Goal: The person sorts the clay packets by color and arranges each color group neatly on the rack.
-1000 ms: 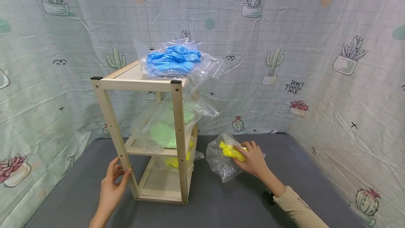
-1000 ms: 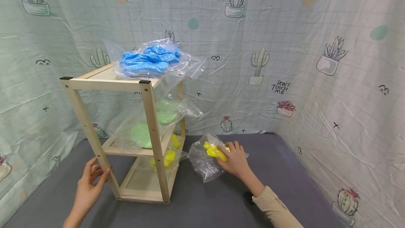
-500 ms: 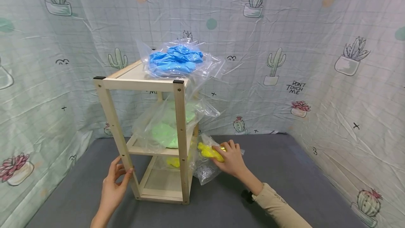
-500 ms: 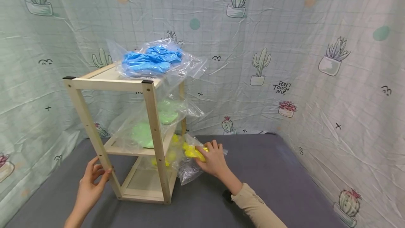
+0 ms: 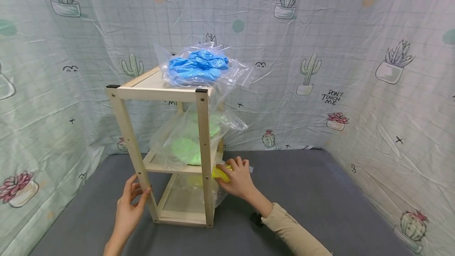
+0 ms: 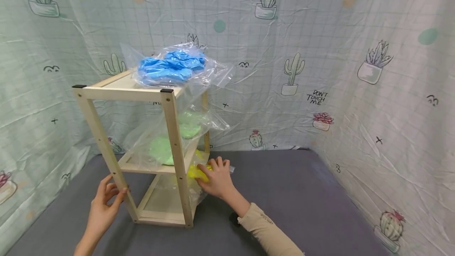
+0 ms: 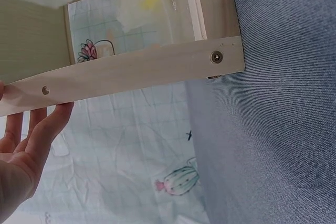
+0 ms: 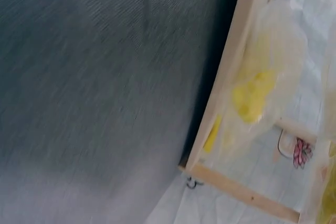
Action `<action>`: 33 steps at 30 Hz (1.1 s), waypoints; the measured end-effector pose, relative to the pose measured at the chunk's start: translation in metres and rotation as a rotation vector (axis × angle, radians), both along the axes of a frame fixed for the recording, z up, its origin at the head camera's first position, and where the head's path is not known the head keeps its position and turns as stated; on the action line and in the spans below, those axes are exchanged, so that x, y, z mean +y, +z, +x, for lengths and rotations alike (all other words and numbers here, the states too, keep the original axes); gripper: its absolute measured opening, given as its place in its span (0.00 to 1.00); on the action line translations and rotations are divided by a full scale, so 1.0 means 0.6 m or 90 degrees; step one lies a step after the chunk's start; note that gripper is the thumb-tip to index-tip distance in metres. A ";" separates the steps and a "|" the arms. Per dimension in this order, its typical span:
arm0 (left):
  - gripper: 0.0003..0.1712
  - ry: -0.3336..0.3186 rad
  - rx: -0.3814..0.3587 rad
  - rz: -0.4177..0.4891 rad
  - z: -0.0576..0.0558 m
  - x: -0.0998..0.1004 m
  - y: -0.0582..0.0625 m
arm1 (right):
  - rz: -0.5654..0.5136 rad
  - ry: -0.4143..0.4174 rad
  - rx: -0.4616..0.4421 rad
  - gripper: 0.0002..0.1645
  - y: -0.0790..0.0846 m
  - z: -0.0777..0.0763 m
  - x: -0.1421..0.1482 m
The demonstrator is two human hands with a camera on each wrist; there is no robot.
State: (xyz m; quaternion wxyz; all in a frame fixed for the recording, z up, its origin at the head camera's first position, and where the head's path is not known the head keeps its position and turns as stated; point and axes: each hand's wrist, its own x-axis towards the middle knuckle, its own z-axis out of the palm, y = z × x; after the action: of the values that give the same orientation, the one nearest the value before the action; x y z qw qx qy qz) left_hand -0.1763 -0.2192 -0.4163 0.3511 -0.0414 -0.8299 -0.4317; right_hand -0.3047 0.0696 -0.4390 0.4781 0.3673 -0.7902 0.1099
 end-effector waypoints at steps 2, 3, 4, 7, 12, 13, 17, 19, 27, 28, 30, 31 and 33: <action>0.29 0.000 0.000 0.000 0.000 0.000 0.000 | 0.012 -0.010 -0.015 0.19 -0.004 -0.001 -0.013; 0.29 -0.002 0.001 0.001 0.000 0.000 0.000 | 0.021 -0.017 -0.020 0.18 -0.006 -0.002 -0.019; 0.29 -0.003 0.001 0.001 0.000 0.000 0.000 | 0.032 -0.026 -0.027 0.17 -0.009 -0.002 -0.025; 0.29 -0.006 0.002 0.000 -0.001 0.000 0.000 | 0.061 -0.045 -0.047 0.11 -0.017 -0.005 -0.042; 0.29 -0.004 0.001 -0.004 -0.001 0.000 -0.001 | 0.072 -0.054 -0.053 0.16 -0.027 -0.007 -0.073; 0.29 -0.003 0.000 -0.006 -0.001 0.000 0.000 | 0.075 -0.052 -0.051 0.17 -0.029 -0.007 -0.078; 0.29 0.001 -0.003 -0.006 -0.001 0.000 0.001 | 0.104 -0.028 -0.074 0.15 -0.036 -0.004 -0.091; 0.29 0.001 -0.002 -0.004 -0.001 0.000 0.001 | 0.135 -0.009 -0.118 0.16 -0.038 -0.002 -0.092; 0.28 -0.001 0.001 -0.001 -0.002 -0.001 0.001 | 0.296 0.056 -0.284 0.42 -0.027 0.003 -0.072; 0.29 -0.001 0.000 -0.001 -0.002 -0.001 0.000 | 0.306 0.066 -0.287 0.43 -0.026 0.003 -0.070; 0.29 0.001 -0.002 -0.001 -0.001 -0.001 -0.001 | 0.319 0.081 -0.282 0.47 -0.024 0.004 -0.066; 0.28 0.003 -0.004 -0.001 -0.001 -0.001 -0.001 | 0.322 0.085 -0.276 0.46 -0.023 0.004 -0.065; 0.28 0.006 -0.009 -0.004 0.000 0.000 0.000 | 0.325 0.094 -0.273 0.42 -0.024 0.005 -0.063</action>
State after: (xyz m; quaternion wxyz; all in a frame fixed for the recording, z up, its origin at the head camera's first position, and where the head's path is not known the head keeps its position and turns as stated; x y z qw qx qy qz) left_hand -0.1765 -0.2194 -0.4163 0.3472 -0.0356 -0.8338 -0.4277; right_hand -0.3018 0.0315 -0.4535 0.1845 0.4999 -0.8460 0.0174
